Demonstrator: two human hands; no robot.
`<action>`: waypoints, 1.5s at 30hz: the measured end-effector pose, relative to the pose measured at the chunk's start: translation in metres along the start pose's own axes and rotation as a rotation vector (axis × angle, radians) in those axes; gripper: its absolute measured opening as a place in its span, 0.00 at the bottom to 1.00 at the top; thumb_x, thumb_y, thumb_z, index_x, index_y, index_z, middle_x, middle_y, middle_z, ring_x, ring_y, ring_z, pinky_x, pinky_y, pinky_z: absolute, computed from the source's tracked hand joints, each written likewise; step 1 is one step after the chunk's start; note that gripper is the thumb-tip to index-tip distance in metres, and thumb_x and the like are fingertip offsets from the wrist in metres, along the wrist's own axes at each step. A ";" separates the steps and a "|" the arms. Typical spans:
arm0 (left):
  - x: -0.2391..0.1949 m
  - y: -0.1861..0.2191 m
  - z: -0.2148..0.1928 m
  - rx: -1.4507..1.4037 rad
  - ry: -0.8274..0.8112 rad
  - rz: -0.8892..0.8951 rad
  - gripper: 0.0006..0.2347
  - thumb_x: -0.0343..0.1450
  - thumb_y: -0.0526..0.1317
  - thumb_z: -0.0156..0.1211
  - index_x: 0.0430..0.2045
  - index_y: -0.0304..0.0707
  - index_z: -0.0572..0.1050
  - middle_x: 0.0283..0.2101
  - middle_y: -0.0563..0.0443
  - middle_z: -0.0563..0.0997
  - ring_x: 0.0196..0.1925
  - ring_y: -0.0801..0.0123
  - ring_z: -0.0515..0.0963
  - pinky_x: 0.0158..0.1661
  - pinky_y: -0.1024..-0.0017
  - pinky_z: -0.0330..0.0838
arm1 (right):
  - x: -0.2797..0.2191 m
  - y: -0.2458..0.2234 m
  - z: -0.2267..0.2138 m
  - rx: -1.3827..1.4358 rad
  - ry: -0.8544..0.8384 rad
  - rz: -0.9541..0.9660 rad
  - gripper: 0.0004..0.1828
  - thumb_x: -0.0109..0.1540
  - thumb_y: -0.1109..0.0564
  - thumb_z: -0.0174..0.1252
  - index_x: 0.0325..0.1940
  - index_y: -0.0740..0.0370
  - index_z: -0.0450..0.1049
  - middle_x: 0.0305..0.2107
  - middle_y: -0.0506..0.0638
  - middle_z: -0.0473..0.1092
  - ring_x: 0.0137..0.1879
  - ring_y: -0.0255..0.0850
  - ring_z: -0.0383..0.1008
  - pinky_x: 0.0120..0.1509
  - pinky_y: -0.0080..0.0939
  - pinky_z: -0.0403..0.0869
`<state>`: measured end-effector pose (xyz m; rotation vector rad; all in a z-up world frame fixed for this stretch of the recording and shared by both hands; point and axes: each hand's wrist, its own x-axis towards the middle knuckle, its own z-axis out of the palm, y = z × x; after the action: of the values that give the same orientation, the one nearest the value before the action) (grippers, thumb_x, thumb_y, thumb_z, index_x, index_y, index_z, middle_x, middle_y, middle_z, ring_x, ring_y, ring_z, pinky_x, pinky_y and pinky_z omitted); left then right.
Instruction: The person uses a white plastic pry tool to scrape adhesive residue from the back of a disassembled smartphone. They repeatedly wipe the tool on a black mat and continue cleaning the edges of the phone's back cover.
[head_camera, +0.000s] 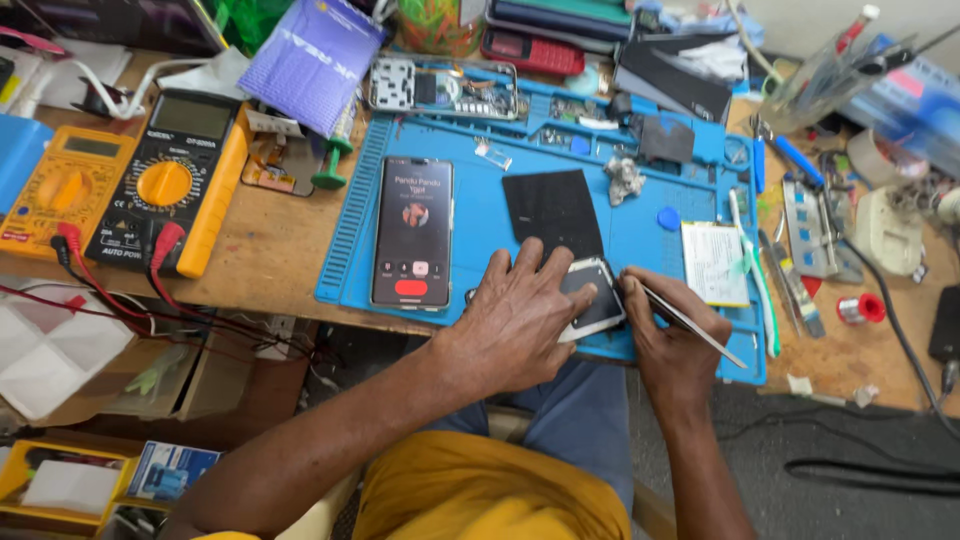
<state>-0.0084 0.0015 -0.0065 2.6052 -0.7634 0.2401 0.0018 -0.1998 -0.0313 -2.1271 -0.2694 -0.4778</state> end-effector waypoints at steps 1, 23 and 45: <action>0.001 -0.001 0.000 0.002 -0.020 0.001 0.20 0.59 0.44 0.70 0.46 0.42 0.79 0.44 0.42 0.70 0.50 0.49 0.68 0.40 0.53 0.62 | -0.001 0.000 0.000 0.024 0.013 0.019 0.08 0.67 0.65 0.63 0.50 0.69 0.80 0.40 0.56 0.80 0.46 0.38 0.82 0.50 0.35 0.79; 0.006 -0.002 0.002 0.028 -0.049 0.015 0.20 0.59 0.44 0.70 0.43 0.40 0.79 0.45 0.41 0.70 0.50 0.50 0.67 0.40 0.53 0.62 | -0.005 -0.005 0.001 -0.174 0.006 -0.145 0.10 0.65 0.66 0.65 0.50 0.67 0.80 0.42 0.58 0.79 0.47 0.43 0.82 0.48 0.39 0.79; 0.015 -0.005 0.000 0.077 0.064 0.092 0.10 0.56 0.41 0.66 0.25 0.38 0.80 0.39 0.43 0.70 0.48 0.51 0.68 0.39 0.55 0.62 | -0.012 0.007 0.008 -0.325 0.011 -0.293 0.11 0.65 0.65 0.65 0.52 0.63 0.80 0.46 0.58 0.79 0.52 0.48 0.82 0.53 0.42 0.80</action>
<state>0.0066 -0.0022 -0.0039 2.6230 -0.8692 0.3855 -0.0051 -0.1967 -0.0458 -2.4110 -0.5321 -0.7444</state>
